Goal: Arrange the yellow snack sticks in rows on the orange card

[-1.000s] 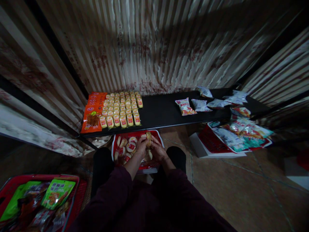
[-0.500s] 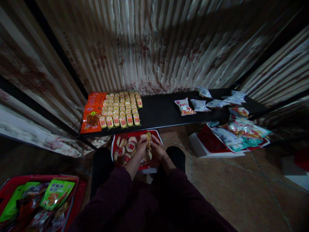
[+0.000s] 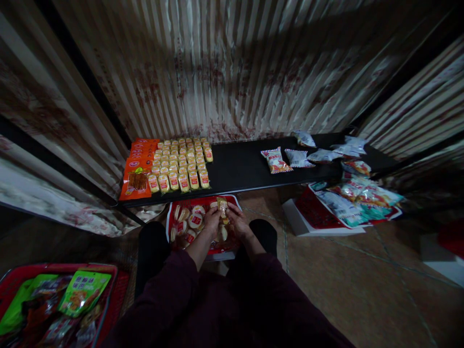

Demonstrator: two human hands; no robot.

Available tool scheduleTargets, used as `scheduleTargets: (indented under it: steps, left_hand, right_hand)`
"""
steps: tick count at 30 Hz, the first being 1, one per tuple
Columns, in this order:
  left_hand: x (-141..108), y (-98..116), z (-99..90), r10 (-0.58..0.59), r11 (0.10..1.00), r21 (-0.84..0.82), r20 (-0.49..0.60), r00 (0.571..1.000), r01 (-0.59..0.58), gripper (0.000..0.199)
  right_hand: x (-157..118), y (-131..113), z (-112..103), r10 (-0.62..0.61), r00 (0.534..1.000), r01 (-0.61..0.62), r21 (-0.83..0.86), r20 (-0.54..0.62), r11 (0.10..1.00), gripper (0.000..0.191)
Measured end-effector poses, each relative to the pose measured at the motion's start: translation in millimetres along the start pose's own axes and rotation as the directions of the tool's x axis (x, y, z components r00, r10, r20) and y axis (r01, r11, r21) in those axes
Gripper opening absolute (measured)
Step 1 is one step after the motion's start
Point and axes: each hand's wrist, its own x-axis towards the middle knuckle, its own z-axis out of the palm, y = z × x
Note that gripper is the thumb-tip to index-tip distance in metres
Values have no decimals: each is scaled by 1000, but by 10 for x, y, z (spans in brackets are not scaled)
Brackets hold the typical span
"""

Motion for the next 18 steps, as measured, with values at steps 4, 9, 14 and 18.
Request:
scheduleTargets:
  steps: [4,9,14,18]
  left_hand:
    - [-56,61,27,-50,996,-79,18,999,52,18]
    - [-120,129,38,-65,989,-130,26,998,68,16]
    - [-131,144,57,-108,978,-179,20,994,110,26]
    - [-119,132,67,-121,974,-194,5,993,120,25]
  right_hand:
    - [-38,-24,26,-12,1000,12,-3,2,1000,43]
    - [-52,-33,32,-26,1000,26,-9,9,1000,38]
    - [-37,-32,21,2,998,1,-44,59,999,44]
    - [-15,-34,14,-6,997,13,-80,83,997,47]
